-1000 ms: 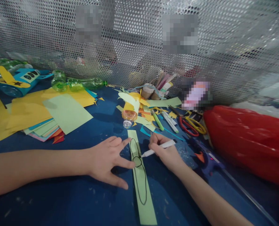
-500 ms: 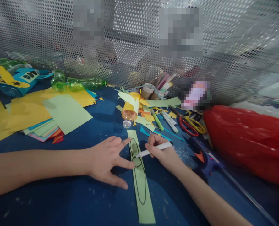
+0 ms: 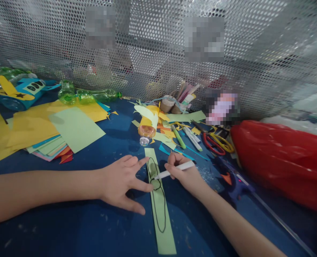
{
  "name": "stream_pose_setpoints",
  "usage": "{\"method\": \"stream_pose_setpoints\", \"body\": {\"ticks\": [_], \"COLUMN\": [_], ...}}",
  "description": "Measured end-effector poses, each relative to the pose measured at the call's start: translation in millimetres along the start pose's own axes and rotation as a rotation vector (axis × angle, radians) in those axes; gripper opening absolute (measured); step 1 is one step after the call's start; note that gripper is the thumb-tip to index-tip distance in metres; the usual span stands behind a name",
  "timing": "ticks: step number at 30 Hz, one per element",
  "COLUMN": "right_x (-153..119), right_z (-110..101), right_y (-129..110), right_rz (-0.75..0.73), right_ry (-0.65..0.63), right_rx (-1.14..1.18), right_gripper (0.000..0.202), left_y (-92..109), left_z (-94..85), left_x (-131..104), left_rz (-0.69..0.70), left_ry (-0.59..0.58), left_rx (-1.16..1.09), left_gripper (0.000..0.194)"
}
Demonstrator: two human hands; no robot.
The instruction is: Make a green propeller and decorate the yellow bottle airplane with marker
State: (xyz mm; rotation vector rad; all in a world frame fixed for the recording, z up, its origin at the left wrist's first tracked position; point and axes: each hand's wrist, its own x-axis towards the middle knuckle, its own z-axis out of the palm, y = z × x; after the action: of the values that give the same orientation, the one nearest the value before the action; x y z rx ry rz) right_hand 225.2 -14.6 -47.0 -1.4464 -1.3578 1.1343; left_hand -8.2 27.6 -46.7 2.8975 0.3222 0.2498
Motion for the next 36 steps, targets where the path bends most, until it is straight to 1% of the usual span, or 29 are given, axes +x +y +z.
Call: {"method": "stream_pose_setpoints", "body": {"ticks": [4, 8, 9, 11, 13, 15, 16, 18, 22, 25, 29, 36], "right_x": [2, 3, 3, 3, 4, 5, 5, 4, 3, 1, 0, 1], "right_z": [-4, -5, -5, -4, -3, -4, -4, -6, -6, -6, -5, -6], "right_y": [7, 6, 4, 2, 2, 2, 3, 3, 2, 2, 6, 11], "right_rz": [-0.046, -0.062, -0.068, -0.074, -0.069, -0.063, -0.063, -0.069, -0.041, -0.035, -0.073, -0.101], "right_ry": [0.082, 0.15, 0.164, 0.188, 0.206, 0.213, 0.213, 0.189, 0.088, 0.079, 0.073, 0.041], "right_rx": [0.188, 0.352, 0.372, 0.386, 0.384, 0.379, 0.378, 0.377, 0.388, 0.38, 0.31, 0.266], "right_gripper": [0.031, 0.038, 0.038, 0.038, 0.037, 0.036, 0.035, 0.029, 0.019, 0.011, 0.021, 0.027], "left_y": [-1, -2, -3, -5, -8, -11, -13, -15, -15, -15, -15, -11], "left_z": [1.5, 1.4, 0.6, -1.5, -3.5, -4.7, -4.9, -4.7, -3.2, -1.4, -0.1, -3.7], "left_x": [-1, -2, -3, -2, -1, 0, 1, 4, 8, 10, 10, 12], "left_rz": [-0.003, -0.019, -0.026, -0.068, -0.166, -0.298, -0.353, -0.405, -0.399, -0.406, -0.394, -0.424], "left_ry": [0.033, 0.088, 0.113, 0.191, 0.279, 0.326, 0.325, 0.318, 0.291, 0.293, 0.314, 0.272], "left_rx": [-0.006, -0.038, -0.071, -0.171, -0.28, -0.358, -0.391, -0.45, -0.487, -0.521, -0.544, -0.558], "left_gripper": [0.062, 0.064, 0.06, 0.042, 0.025, 0.023, 0.023, 0.024, 0.022, 0.021, 0.024, 0.024]}}
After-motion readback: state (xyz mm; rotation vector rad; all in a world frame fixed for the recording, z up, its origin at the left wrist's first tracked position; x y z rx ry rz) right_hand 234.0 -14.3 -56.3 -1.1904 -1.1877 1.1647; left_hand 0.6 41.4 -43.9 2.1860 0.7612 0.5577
